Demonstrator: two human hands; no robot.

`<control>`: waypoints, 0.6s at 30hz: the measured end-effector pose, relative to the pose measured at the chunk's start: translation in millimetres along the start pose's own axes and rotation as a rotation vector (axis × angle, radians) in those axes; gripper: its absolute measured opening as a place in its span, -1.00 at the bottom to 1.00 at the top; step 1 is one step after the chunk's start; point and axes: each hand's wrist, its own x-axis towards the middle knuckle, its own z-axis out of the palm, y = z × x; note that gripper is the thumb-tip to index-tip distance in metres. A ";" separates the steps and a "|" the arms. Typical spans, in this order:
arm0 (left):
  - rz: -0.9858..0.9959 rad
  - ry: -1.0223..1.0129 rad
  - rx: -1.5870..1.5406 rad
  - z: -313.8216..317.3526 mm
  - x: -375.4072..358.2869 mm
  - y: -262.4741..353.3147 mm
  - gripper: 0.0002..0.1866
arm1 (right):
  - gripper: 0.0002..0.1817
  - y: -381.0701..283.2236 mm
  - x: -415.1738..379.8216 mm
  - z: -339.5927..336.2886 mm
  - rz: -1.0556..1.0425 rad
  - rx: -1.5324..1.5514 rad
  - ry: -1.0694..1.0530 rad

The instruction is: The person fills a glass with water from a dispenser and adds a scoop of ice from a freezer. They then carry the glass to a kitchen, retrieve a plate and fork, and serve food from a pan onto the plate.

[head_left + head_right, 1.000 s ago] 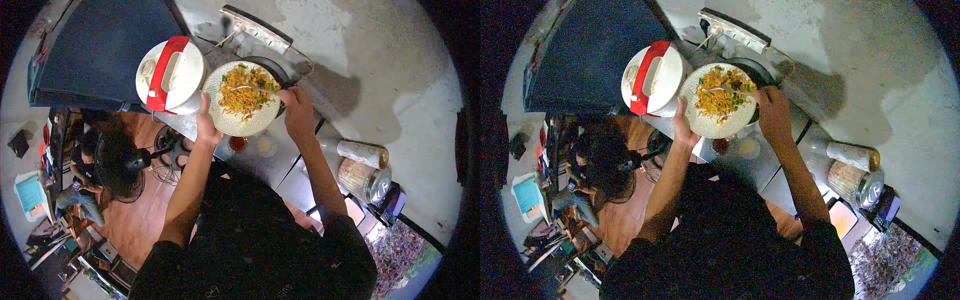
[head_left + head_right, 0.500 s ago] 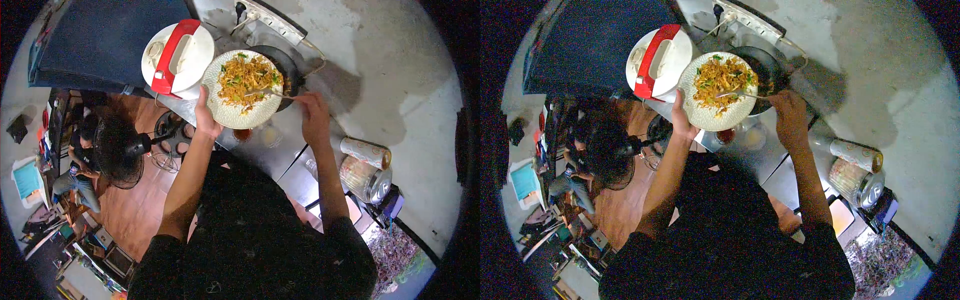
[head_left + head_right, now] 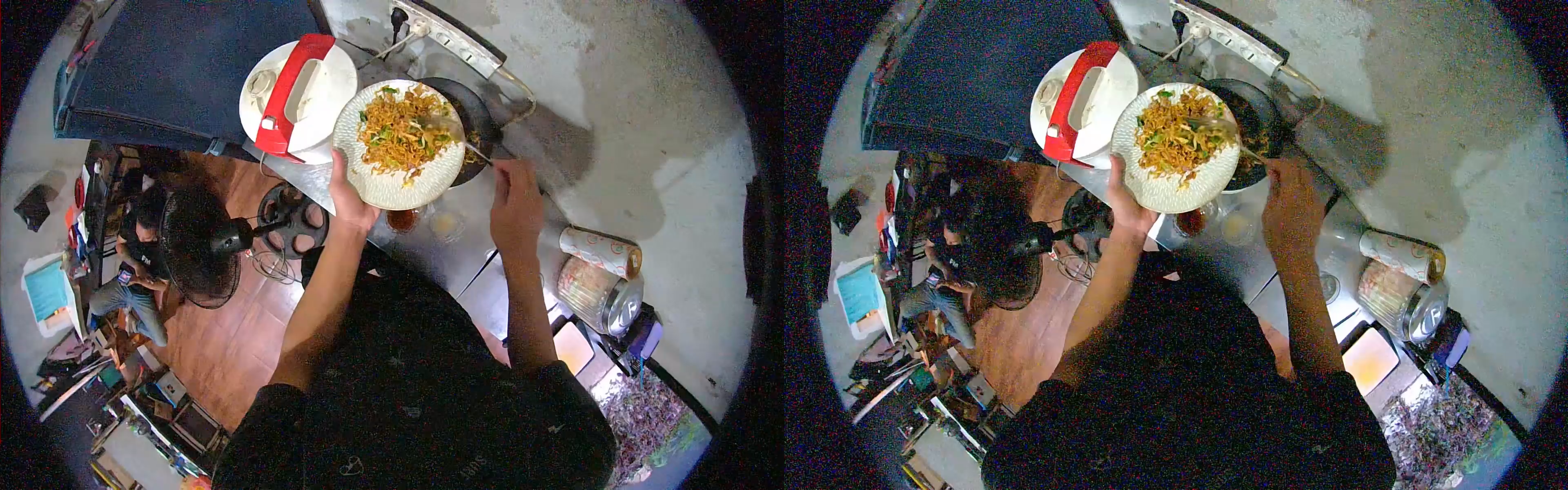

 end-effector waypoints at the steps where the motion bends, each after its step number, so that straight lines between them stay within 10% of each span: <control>1: 0.001 -0.020 -0.018 -1.8 -0.9 -0.2 -0.22 | -0.85 -3.0 0.9 -5.7 0.037 -0.005 -0.008; 18: 0.060 0.095 0.127 -33.8 -39.6 6.3 -0.22 | -0.88 -19.9 -21.2 20.4 0.003 0.186 -0.255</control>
